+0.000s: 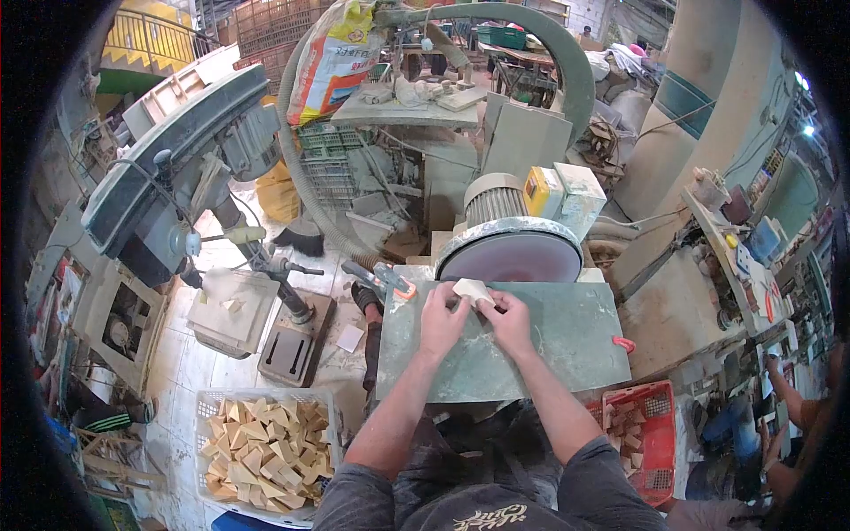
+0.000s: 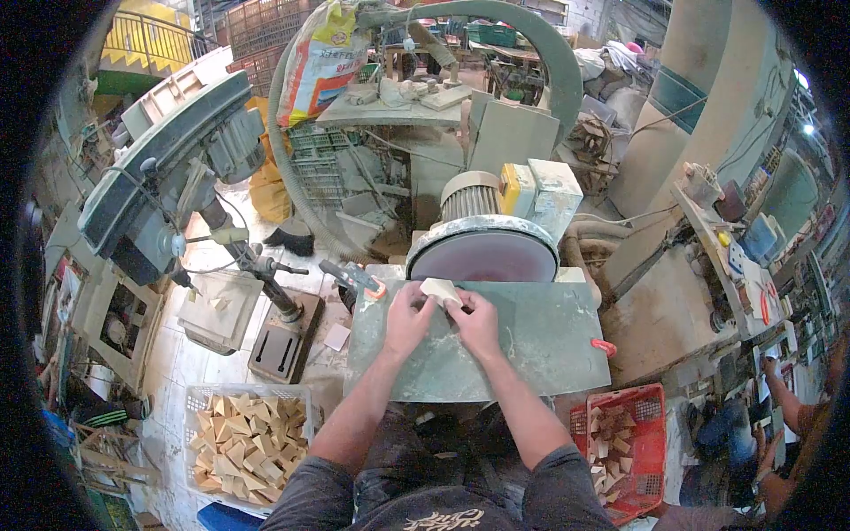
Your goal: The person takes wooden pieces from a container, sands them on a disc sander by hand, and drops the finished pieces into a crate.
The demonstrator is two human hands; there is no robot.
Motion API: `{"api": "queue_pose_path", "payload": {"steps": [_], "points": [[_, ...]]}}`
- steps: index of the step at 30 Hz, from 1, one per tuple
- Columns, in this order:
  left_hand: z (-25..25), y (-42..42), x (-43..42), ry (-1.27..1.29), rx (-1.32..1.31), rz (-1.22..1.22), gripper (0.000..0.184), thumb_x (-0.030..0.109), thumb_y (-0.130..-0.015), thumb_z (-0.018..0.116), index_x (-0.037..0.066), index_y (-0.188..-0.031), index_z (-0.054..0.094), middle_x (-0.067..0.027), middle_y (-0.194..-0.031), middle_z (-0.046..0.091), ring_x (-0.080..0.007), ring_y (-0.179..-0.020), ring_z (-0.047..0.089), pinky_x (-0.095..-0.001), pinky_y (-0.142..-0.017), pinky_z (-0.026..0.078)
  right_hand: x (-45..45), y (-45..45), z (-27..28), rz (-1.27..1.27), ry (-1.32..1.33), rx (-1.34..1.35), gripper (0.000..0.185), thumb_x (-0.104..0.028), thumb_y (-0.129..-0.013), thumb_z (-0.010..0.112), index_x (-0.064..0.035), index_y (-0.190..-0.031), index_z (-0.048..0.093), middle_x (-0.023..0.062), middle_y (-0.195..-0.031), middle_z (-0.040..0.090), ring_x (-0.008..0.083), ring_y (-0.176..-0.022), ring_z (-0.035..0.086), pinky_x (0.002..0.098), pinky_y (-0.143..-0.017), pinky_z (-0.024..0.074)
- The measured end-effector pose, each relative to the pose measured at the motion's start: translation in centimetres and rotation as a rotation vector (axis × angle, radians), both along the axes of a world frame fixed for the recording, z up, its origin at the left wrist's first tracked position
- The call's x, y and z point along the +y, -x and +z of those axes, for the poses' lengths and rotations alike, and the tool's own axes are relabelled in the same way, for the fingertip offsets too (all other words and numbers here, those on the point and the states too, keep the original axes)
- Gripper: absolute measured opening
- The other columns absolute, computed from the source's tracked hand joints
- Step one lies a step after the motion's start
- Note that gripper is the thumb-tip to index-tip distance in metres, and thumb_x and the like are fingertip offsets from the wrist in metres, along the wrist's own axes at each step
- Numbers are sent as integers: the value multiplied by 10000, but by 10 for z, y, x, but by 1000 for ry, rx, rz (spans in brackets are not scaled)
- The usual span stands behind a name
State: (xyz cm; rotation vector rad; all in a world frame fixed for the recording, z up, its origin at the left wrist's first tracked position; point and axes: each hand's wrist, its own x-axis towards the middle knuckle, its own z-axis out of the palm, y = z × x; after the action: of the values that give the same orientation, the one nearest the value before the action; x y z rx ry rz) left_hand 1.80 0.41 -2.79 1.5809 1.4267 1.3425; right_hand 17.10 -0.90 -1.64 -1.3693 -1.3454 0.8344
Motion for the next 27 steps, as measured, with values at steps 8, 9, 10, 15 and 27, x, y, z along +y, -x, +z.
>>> {"api": "queue_pose_path", "payload": {"steps": [8, 9, 10, 15, 27], "points": [[17, -2, -4, 123, -31, -171, 512, 232, -829, 731, 24, -1251, 530, -160, -1062, 655, -246, -939, 669, -386, -808, 527, -14, 2, 1, -16, -184, -45, 290, -140, -927, 627, 0, -1180, 642, 126, -1021, 681, 222, -926, 637, 340, -834, 502], [17, -4, -4, 126, -29, -168, 512, 232, -829, 731, 24, -1251, 530, -160, -1062, 655, -246, -939, 669, -386, -808, 527, -16, 5, 6, -63, -223, -61, 279, -102, -923, 584, -9, -1183, 625, 151, -1061, 654, 279, -995, 603, 388, -879, 486], [16, -6, -5, 35, 118, -104, 505, 214, -821, 731, 19, -1244, 536, -148, -1026, 668, -262, -894, 675, -379, -793, 534, -18, 7, 10, -61, -218, -59, 279, -102, -923, 584, -9, -1183, 625, 151, -1061, 654, 279, -995, 603, 388, -879, 486], [21, -11, -3, 18, 115, -52, 465, 215, -815, 725, 14, -1207, 574, -189, -1025, 665, -332, -936, 667, -411, -812, 534, -15, 6, 8, -15, -256, -344, 379, -44, -871, 551, 13, -1242, 603, 204, -1073, 653, 372, -1030, 587, 456, -896, 478], [19, -12, 0, 11, 138, 4, 297, 159, -862, 669, 6, -1115, 698, -193, -970, 715, -324, -871, 709, -389, -789, 546, -3, 12, 14, 8, -203, -452, 443, -23, -864, 510, 61, -1296, 564, 297, -1095, 636, 439, -992, 620, 484, -871, 502]]}}
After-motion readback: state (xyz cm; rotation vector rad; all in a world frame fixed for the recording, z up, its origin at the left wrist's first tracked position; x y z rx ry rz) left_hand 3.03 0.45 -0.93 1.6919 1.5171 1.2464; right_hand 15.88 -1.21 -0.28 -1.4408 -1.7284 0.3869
